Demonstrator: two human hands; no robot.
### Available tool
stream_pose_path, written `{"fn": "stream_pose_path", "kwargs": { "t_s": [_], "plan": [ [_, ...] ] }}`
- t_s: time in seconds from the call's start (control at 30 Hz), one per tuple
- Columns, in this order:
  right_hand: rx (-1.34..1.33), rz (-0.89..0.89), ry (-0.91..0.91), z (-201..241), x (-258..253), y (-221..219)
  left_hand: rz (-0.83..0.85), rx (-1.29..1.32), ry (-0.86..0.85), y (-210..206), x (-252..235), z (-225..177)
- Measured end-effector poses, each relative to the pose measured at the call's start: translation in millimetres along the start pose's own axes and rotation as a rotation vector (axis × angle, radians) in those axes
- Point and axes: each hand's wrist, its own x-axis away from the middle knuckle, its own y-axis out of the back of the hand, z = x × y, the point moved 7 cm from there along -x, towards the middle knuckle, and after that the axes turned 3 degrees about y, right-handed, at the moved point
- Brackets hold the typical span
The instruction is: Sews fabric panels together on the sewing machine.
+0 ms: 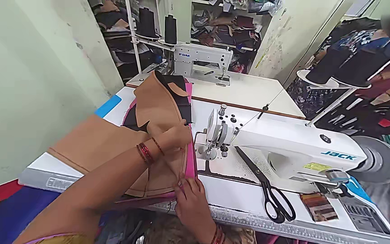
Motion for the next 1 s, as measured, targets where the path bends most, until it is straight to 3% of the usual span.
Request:
{"fn": "stream_pose_path", "kwargs": {
  "t_s": [0.07, 0.17, 0.27, 0.4, 0.67, 0.73, 0.8, 0.9, 1.0],
  "plan": [
    [-0.015, 0.002, 0.000, 0, -1, 1, 0.020, -0.097, -0.017, 13, 12, -13],
    [-0.124, -0.011, -0.069, -12, -14, 8, -0.040, -0.124, -0.058, -6, -10, -1],
    [-0.406, 0.086, -0.222, -48, -47, 10, 0.108, -0.152, 0.050, -1, -5, -4],
    [-0.418, 0.208, -0.174, -70, -64, -16, -0.163, -0.040, -0.041, -14, -11, 17],
    [-0.322, 0.109, -0.046, -54, -61, -15, -0.086, -0.061, -0.175, -20, -27, 29],
    [-0.321, 0.110, -0.015, -41, -54, -11, -0.019, -0.058, -0.157, -19, -29, 46],
    [-0.323, 0.089, 0.003, -21, -39, -7, -0.054, -0.089, -0.158, -19, -39, 78],
    [-0.372, 0.122, -0.014, 16, -18, 4, -0.035, -0.143, -0.037, -7, -43, 123],
    [-0.349, 0.085, -0.003, 32, -4, 7, -0.099, -0.070, -0.055, 3, -50, 128]
  ]
}}
